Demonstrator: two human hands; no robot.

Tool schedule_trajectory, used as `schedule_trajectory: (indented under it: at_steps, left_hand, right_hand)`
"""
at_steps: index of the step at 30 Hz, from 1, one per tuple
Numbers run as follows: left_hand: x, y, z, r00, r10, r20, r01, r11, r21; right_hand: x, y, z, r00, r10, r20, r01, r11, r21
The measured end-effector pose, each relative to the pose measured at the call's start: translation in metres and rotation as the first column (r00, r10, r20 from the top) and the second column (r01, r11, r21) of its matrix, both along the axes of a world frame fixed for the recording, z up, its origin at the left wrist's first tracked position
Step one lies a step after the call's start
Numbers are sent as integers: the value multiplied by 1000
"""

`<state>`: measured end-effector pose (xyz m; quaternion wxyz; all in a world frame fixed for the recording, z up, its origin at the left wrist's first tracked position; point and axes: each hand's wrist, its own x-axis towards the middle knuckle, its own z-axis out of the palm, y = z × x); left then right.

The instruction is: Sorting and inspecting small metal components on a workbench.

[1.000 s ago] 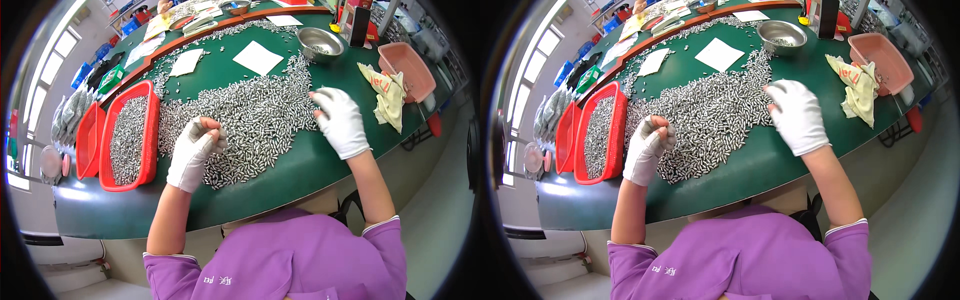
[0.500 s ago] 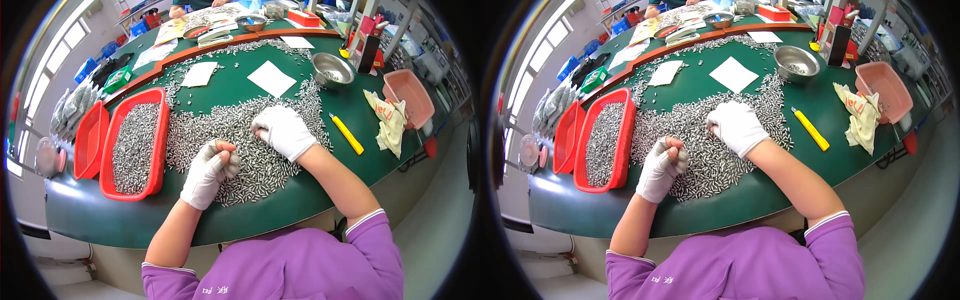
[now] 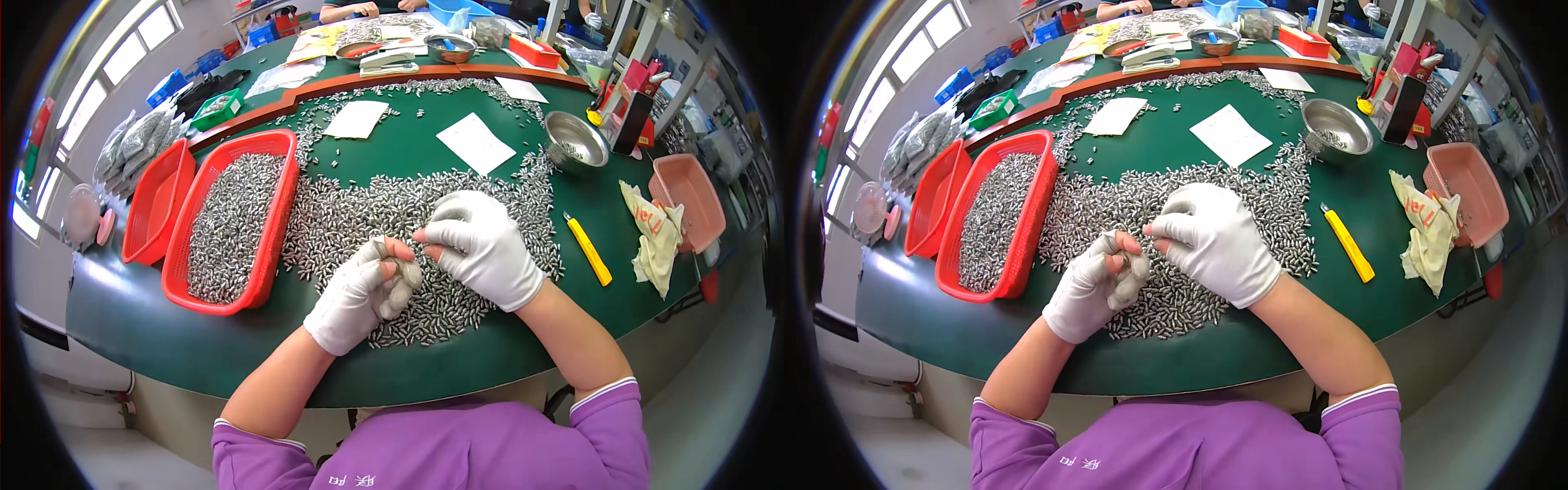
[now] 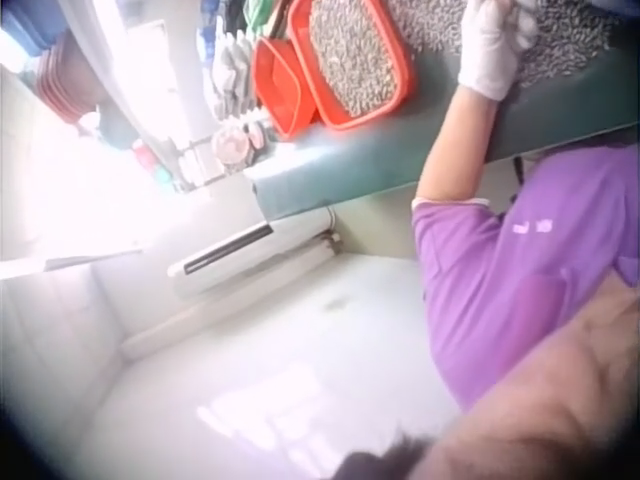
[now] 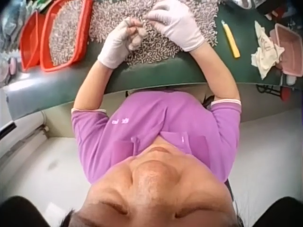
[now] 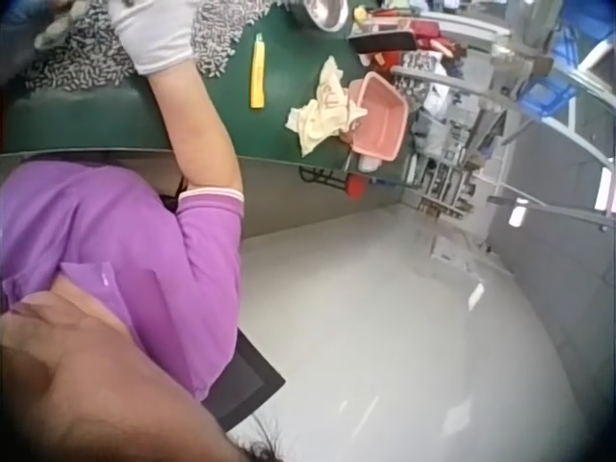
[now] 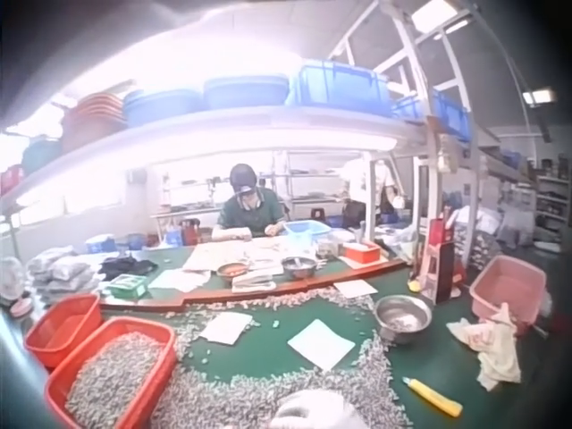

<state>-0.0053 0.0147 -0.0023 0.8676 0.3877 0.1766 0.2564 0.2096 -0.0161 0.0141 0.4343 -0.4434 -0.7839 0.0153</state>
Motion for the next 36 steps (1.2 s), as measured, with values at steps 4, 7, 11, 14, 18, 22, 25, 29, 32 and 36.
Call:
schedule_trajectory:
  at_steps: [4, 7, 11, 14, 18, 22, 25, 29, 32, 36]
  left_hand:
    - [2, -5, 7, 995, -34, -95, 34, 999, -4]
    - [3, -6, 9, 989, -36, -147, 40, 999, 21]
    - [3, -6, 8, 980, -53, -191, 57, 998, 13]
    - [3, -6, 8, 983, -44, -176, 44, 999, -9]
    - [4, -8, 15, 971, -18, -239, 20, 1000, 6]
    - [3, -9, 19, 968, -41, -248, 54, 997, 46]
    - [4, -8, 20, 945, -48, -322, 75, 995, 71]
    - [3, -6, 12, 959, 12, -285, -3, 999, 33]
    - [4, -5, 11, 974, 20, -225, -6, 998, 61]
    - [5, -7, 11, 968, 53, -243, -38, 997, 65]
  right_hand:
    - [-2, -1, 3, 993, 58, 102, -73, 986, 149]
    - [0, -3, 3, 987, 30, 156, -55, 986, 159]
    - [1, -3, 11, 975, 76, 211, -115, 976, 183]
    - [1, -2, 10, 974, 91, 208, -132, 972, 195]
    - [-1, -2, 11, 972, 96, 214, -141, 968, 205]
    - [-5, -2, 14, 968, 145, 207, -189, 958, 216]
    - [-2, -2, 13, 965, 173, 197, -209, 961, 179]
    - [3, 1, 7, 981, -49, 190, 48, 999, 12]
    - [12, 0, -12, 929, -103, 355, 164, 975, -147]
    - [16, 4, -18, 950, -90, 298, 152, 970, -189]
